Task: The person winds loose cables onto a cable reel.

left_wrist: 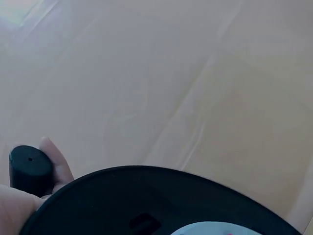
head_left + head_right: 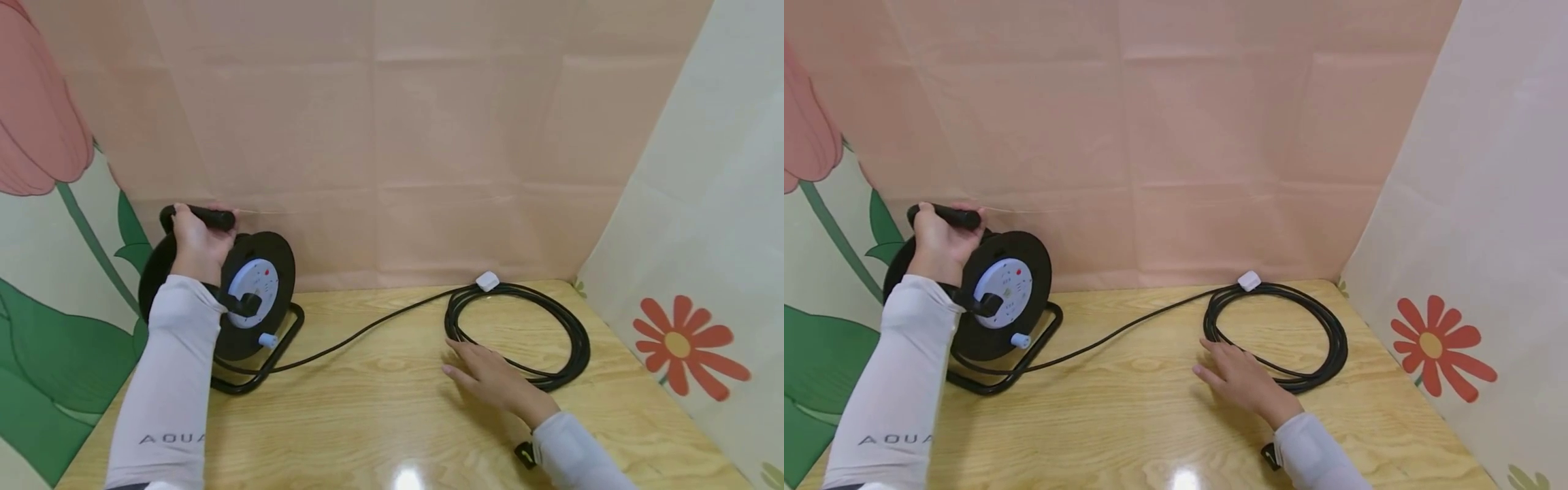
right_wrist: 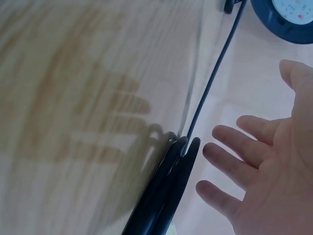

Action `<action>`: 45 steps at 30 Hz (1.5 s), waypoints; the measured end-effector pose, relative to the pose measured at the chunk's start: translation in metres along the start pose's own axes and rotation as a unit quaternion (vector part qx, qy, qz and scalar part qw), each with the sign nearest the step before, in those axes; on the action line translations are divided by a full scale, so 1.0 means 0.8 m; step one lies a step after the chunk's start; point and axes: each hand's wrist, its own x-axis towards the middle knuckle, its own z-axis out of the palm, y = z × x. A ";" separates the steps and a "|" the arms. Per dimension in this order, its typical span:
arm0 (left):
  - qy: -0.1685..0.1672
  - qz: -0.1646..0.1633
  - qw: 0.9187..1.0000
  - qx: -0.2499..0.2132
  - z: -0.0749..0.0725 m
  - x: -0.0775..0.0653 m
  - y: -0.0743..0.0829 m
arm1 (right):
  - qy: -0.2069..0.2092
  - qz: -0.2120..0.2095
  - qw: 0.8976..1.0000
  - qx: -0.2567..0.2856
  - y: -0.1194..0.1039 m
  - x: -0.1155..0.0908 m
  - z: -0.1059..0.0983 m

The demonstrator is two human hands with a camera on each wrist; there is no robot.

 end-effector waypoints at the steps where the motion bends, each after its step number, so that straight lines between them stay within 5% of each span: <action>1: -0.001 -0.007 1.000 0.000 0.000 0.000 0.001 | 0.002 -0.001 1.000 0.001 0.000 0.000 0.000; 15: -0.026 -0.091 0.992 0.086 -0.001 -0.002 0.017 | 0.022 -0.006 1.000 -0.008 0.001 -0.005 -0.005; 22: -0.054 -0.133 0.987 0.068 -0.004 0.003 0.023 | 0.032 -0.010 0.999 -0.017 0.000 -0.007 -0.006; 31: -0.028 -0.088 0.994 0.050 0.008 -0.013 0.021 | 0.023 -0.005 1.000 -0.010 0.004 -0.006 -0.008; 35: -0.004 -0.036 0.994 0.108 0.020 -0.022 0.004 | 0.036 -0.016 0.999 -0.014 0.005 -0.007 -0.009; 38: 0.014 0.032 0.969 0.244 0.020 -0.025 -0.011 | 0.039 -0.019 0.999 -0.017 0.003 -0.009 -0.007; 42: 0.026 0.099 0.910 0.403 0.017 -0.022 -0.024 | 0.028 -0.008 1.000 -0.009 0.002 -0.012 -0.004; 45: 0.007 0.109 0.896 0.430 0.017 -0.020 -0.025 | 0.030 -0.001 1.000 -0.004 0.002 -0.012 -0.005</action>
